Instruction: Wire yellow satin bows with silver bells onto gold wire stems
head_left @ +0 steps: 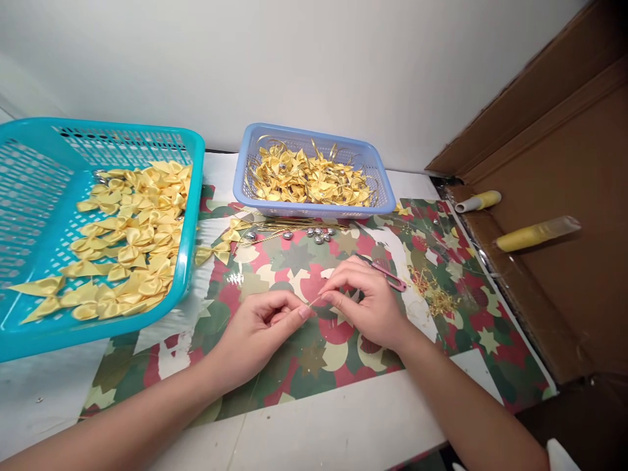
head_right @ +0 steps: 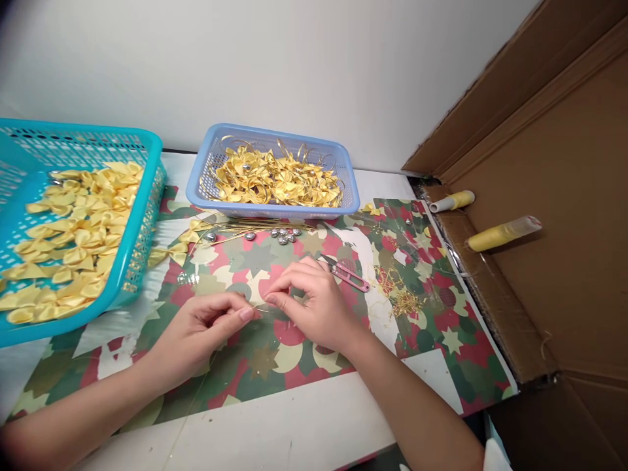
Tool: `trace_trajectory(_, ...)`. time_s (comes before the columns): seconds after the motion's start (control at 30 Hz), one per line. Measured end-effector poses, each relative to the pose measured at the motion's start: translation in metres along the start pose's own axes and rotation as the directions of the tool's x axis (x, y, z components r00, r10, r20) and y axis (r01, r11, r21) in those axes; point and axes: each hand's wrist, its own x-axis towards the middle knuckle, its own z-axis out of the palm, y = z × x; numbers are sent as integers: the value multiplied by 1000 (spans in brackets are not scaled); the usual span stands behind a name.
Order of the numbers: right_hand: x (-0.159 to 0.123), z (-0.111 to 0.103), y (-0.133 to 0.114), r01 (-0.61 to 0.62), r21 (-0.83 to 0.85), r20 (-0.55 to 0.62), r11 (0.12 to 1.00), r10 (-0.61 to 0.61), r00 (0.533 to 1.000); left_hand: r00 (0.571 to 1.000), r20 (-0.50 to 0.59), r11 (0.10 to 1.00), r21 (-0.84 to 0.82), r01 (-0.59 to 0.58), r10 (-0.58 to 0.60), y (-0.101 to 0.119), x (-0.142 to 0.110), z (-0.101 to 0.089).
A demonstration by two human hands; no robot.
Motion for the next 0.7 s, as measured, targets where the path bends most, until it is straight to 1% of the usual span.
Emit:
trace_trajectory(0.1, 1, -4, -1, 4, -26, 7, 1000, -4, 1000, 1000, 18, 1000, -14, -2, 2, 1, -1, 0)
trace_trajectory(0.27, 0, -10, -1, 26, -11, -23, 1000, -26, 999, 1000, 21, 1000, 2, 2, -2, 2, -2, 0)
trace_trajectory(0.43, -1, -9, -4, 80, -169, 130, 982, -59, 990, 999, 28, 1000, 11, -17, 17, 2, -2, 0)
trace_trajectory(0.5, 0, -9, -5, 92, -183, 156, 979, -63, 986, 999, 36, 999, 23, -24, 23, 2, -2, 0)
trace_trajectory(0.6, 1, -10, -6, 118, -162, 148, 980, -94, 984, 998, 46, 992, 113, -51, 46, 5, -4, -1)
trace_trajectory(0.67, 0, -11, -7, 149, -153, 137, 977, -129, 982, 991, 88, 959, 255, -121, 102, 11, -7, -3)
trace_trajectory(0.7, 0, -12, -7, 168, -153, 133, 974, -149, 980, 982, 124, 922, 344, -179, 145, 15, -9, -4)
